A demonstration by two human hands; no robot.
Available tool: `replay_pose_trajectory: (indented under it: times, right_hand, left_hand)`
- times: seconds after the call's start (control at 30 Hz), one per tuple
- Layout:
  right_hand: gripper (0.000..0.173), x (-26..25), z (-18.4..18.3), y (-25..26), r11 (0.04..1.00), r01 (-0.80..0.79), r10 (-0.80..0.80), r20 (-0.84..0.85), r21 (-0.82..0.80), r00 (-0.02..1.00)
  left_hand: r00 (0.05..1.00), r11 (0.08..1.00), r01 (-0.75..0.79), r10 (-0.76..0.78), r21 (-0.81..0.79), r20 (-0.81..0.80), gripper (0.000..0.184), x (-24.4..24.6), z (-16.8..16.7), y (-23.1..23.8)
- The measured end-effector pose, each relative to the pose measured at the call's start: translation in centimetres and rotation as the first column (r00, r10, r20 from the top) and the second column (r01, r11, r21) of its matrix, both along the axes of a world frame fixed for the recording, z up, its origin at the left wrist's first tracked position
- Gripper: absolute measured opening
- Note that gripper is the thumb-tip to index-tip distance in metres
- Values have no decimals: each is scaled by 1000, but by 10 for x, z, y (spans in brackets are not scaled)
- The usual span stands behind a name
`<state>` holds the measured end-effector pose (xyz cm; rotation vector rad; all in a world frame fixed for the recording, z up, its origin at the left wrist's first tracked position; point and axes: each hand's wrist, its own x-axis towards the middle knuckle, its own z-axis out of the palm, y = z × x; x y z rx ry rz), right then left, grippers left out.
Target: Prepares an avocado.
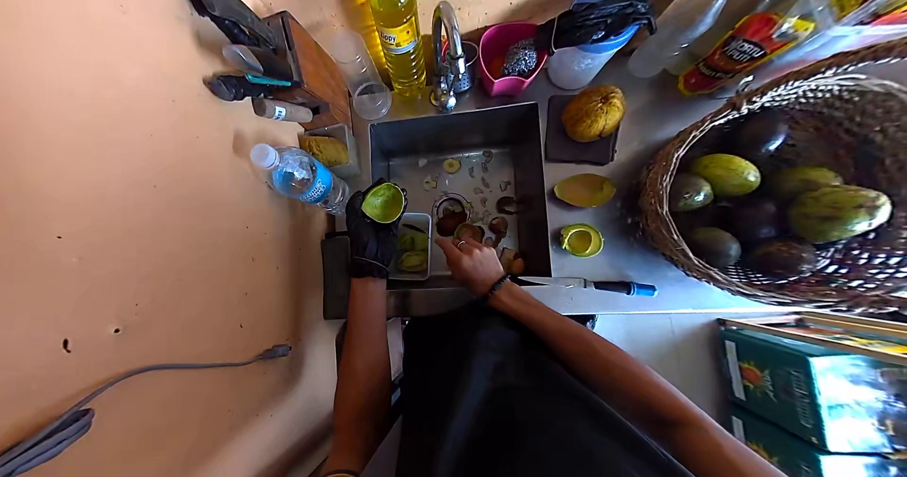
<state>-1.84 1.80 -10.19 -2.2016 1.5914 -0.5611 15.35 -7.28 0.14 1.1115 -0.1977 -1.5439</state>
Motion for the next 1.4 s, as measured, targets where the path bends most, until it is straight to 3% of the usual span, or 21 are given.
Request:
replay_pose_trajectory:
  times: [0.07, 0.13, 0.17, 0.27, 0.37, 0.43, 0.5, 0.53, 0.57, 0.6, 0.63, 0.73, 0.87, 0.9, 0.97, 1.1, 1.13, 1.17, 1.23, 1.3, 1.4]
  right_hand:
    - [33, -1, -2, 1, 997, -28, 27, 15, 66, 1000]
    - [38, 1, -1, -2, 901, -88, 105, -17, 424, 994]
    - [39, 3, -1, -4, 858, -87, 101, -1, 506, 995]
    - [40, -9, 13, -6, 807, -39, -48, 131, 589, 990]
    - [41, -57, 28, 20, 816, 175, -314, 168, 551, 934]
    - [36, -96, 31, 44, 844, 372, -480, 233, 387, 846]
    - [30, -134, 31, 65, 818, 527, -574, 265, 232, 775]
    - [29, -151, 27, 72, 789, 587, -615, 257, 182, 746]
    - [28, -167, 22, 76, 759, 633, -650, 237, 154, 722]
    - [29, -181, 16, 79, 732, 666, -680, 207, 144, 703]
    - [31, -193, 10, 80, 707, 689, -707, 179, 158, 684]
    - [36, -209, -3, 79, 654, 698, -753, 164, 292, 637]
    - [37, -192, -12, 62, 624, 698, -780, 221, 351, 585]
    - [37, -184, -12, 58, 614, 709, -789, 232, 347, 569]
    - [35, -167, -6, 52, 577, 727, -816, 299, 372, 494]
    - [31, -133, 44, 49, 570, 541, -795, 581, 618, 173]
    - [28, -127, 56, 53, 593, 501, -780, 605, 630, 162]
    - [28, -124, 65, 57, 624, 491, -764, 608, 608, 217]
    - [29, -126, 68, 62, 703, 548, -707, 522, 453, 477]
    - [32, -130, 70, 66, 773, 569, -633, 279, 279, 723]
    - [39, -131, 85, 69, 838, 514, -520, -14, 183, 854]
  left_hand:
    - [998, 993, 42, -45, -114, -31, 45, 10, -27, -3]
    - [997, 983, 69, -71, -168, -7, 43, 7, -37, -6]
    - [998, 985, 70, -68, -160, 20, 41, 3, -35, -8]
    - [983, 979, 118, -91, -168, 160, 37, -7, -32, -13]
    - [913, 950, 282, -222, -136, 342, 39, -36, -43, 0]
    - [731, 873, 483, -362, -63, 578, 43, -58, -74, 14]
    - [318, 696, 704, -484, 139, 815, 42, -81, -107, 29]
    - [91, 600, 748, -515, 283, 852, 41, -96, -116, 35]
    - [-69, 519, 768, -516, 375, 854, 41, -112, -121, 40]
    - [-120, 457, 804, -503, 381, 856, 41, -128, -123, 44]
    - [-80, 419, 850, -494, 318, 866, 40, -143, -123, 49]
    - [174, 350, 933, -649, 88, 741, 38, -183, -118, 65]
    - [195, 353, 931, -704, 98, 683, 40, -212, -103, 65]
    - [226, 384, 918, -707, 97, 670, 41, -211, -101, 65]
    - [395, 516, 854, -725, 64, 564, 42, -205, -100, 63]
    - [776, 778, 624, -604, -74, 181, 52, -172, -82, 51]
    - [817, 811, 577, -574, -96, 62, 55, -163, -82, 49]
    - [830, 829, 548, -556, -116, -55, 58, -156, -87, 48]
    - [836, 865, 488, -501, -114, -224, 59, -151, -93, 47]
    - [849, 884, 462, -464, -72, -251, 59, -149, -98, 50]
    - [892, 911, 413, -406, -6, -198, 52, -146, -95, 54]
